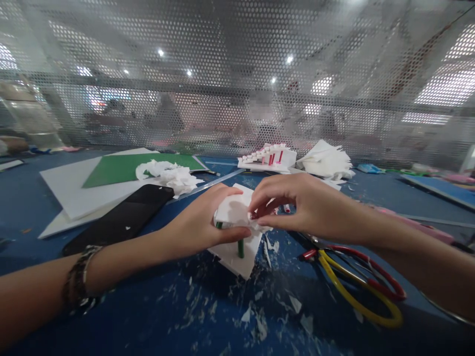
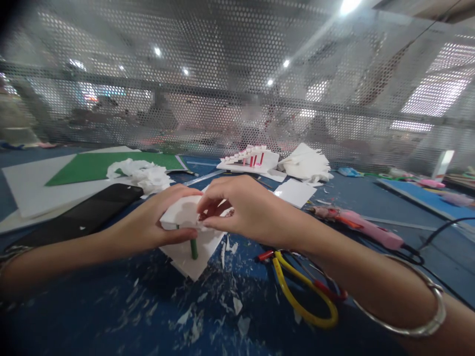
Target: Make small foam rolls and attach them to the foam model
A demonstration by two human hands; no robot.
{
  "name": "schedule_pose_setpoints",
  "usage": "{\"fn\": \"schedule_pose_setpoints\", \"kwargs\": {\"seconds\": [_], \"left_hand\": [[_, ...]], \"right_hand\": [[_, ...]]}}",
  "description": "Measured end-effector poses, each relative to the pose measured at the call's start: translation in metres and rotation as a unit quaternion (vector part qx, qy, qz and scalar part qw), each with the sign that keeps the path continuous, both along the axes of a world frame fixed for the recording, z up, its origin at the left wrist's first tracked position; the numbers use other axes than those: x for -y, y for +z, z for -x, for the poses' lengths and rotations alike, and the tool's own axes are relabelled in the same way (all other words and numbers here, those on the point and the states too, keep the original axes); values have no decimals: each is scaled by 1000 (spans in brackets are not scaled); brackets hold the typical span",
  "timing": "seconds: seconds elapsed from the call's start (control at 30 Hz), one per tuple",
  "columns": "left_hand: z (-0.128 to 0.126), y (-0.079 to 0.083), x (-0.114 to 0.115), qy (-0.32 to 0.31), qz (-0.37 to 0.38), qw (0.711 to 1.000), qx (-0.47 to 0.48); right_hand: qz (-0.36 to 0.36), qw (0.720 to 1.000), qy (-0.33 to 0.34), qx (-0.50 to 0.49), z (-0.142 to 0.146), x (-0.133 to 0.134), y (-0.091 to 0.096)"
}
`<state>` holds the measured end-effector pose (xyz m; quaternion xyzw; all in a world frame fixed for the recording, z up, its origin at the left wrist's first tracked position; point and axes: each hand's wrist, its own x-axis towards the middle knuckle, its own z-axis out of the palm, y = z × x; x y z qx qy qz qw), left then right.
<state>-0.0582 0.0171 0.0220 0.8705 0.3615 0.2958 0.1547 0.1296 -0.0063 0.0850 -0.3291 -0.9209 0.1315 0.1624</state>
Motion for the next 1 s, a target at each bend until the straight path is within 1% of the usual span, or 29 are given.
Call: {"fn": "schedule_pose_setpoints", "kwargs": {"seconds": [0.23, 0.47, 0.57, 0.7, 0.77, 1.0], "left_hand": [[1, 1, 2, 0, 3, 1000, -2], [2, 1, 2, -9, -4, 1000, -2], [1, 1, 2, -5, 5, 1000, -1], [1, 1, 1, -2, 6, 1000, -2], [1, 0, 1, 0, 3, 1000, -1], [1, 1, 2, 1, 4, 1000, -4]], "right_hand": [[-37, 999, -5, 32, 2, 0, -1], [-117, 992, 12, 50, 6, -3, -11], [-114, 992, 22, 42, 3, -2, -9], [-73, 995, 43, 44, -3, -1, 0], [-65, 996, 45, 50, -4, -1, 2], [-109, 991, 54, 62, 1, -5, -4]]}}
